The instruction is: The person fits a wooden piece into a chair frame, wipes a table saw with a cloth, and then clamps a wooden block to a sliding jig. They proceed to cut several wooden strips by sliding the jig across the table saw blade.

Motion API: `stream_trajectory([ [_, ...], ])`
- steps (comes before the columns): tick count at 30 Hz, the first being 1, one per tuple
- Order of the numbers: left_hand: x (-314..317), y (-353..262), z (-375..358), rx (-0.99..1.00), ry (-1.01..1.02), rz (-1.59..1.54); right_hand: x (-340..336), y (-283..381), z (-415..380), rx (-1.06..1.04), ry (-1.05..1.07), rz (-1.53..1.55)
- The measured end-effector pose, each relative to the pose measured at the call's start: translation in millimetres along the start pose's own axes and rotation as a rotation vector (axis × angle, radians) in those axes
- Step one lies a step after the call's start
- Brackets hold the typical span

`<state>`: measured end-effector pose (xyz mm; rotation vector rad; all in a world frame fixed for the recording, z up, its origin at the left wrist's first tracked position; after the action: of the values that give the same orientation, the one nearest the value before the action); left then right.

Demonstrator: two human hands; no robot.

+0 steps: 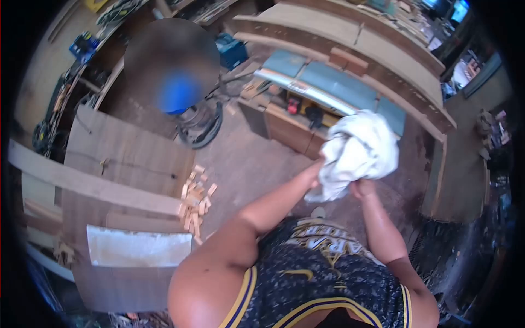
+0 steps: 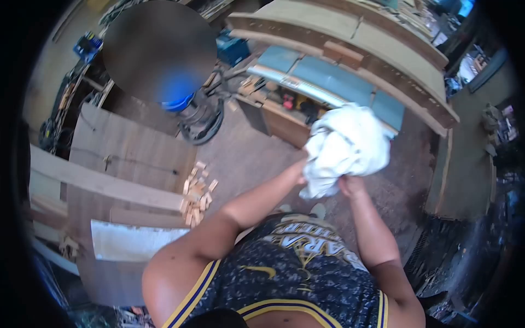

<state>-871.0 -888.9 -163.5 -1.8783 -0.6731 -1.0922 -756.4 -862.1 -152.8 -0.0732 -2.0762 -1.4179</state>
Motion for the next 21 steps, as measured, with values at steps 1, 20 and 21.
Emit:
stream_trajectory([
  [1,-12.5,-3.5,-0.2,0.054,-0.091,-0.053,2.7,-15.7,18.8,0.049,0.058,0.049],
  [20,-330.6,-423.4,-102.6,0.954,-0.584,-0.185,154.6,-34.9,267.4,0.115,0.141,-0.931],
  [21,-341.4,-442.5,-85.7,0.966,-0.684,-0.138,162.2,-27.6,275.2,0.061,0.073,-0.927],
])
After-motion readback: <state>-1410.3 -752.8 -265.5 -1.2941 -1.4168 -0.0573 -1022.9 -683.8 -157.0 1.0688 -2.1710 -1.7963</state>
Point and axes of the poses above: each hand's wrist, its own z-axis towards the middle knuckle, its own x-axis out of the palm, y = z × x, the point moved 8 cm from there along z, towards the middle knuckle, and after that the axes turned 10 degrees about -z, right-handed, at the moved point
